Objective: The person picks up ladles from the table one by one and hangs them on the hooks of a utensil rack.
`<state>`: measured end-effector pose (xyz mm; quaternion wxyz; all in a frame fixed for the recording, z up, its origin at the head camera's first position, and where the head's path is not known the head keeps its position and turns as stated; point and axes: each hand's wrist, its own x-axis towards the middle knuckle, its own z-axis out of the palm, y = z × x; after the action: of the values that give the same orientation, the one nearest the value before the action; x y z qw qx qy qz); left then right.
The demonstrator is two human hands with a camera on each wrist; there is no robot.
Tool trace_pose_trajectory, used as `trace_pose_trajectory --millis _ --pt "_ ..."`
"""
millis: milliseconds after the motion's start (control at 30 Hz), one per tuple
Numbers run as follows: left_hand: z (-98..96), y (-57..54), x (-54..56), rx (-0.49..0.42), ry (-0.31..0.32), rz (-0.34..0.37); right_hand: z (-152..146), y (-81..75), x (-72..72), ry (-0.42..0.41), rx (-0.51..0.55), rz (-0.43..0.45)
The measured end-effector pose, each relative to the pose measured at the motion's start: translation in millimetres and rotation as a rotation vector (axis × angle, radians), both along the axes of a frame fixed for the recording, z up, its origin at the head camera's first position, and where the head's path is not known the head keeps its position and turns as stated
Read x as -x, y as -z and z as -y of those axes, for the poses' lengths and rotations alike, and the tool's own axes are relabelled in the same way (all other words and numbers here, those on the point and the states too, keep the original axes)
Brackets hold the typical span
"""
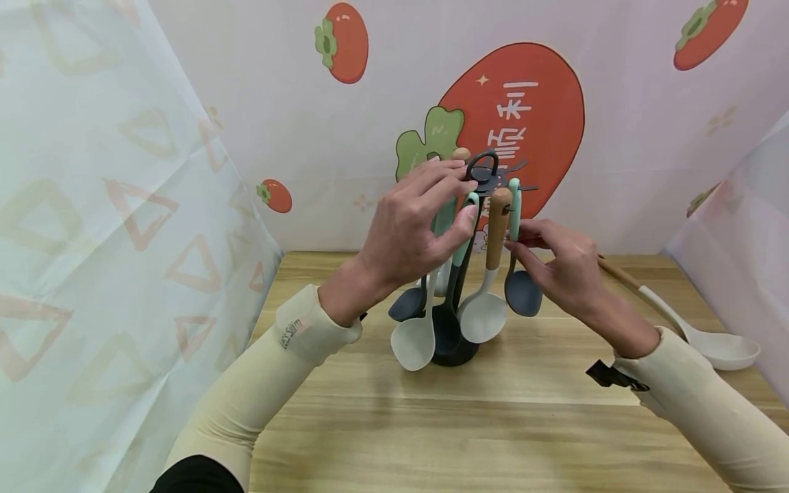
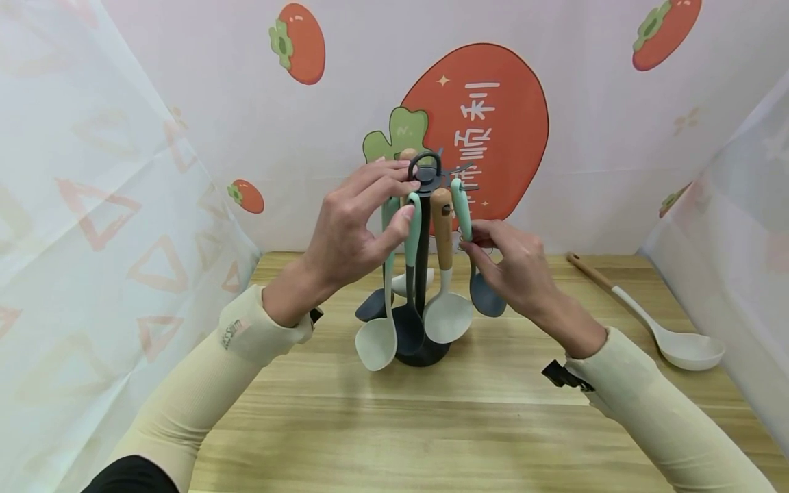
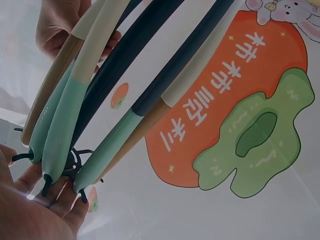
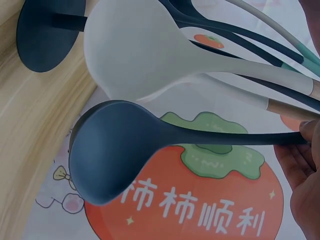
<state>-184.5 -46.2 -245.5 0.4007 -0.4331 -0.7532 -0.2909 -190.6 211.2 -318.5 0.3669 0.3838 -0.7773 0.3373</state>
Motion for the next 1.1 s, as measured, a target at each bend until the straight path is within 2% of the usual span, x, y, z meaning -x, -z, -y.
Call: trace_pose_trajectory --millis 433,1100 --pt "2.3 -0.6 0.1 0.014 -0.004 0.022 0.1 3.1 2.1 -0.021 0.006 -0.002" --pt "3.2 0.5 1.7 0.014 -0.003 -0.018 4.5 3.8 6.2 0.014 -0.028 0.014"
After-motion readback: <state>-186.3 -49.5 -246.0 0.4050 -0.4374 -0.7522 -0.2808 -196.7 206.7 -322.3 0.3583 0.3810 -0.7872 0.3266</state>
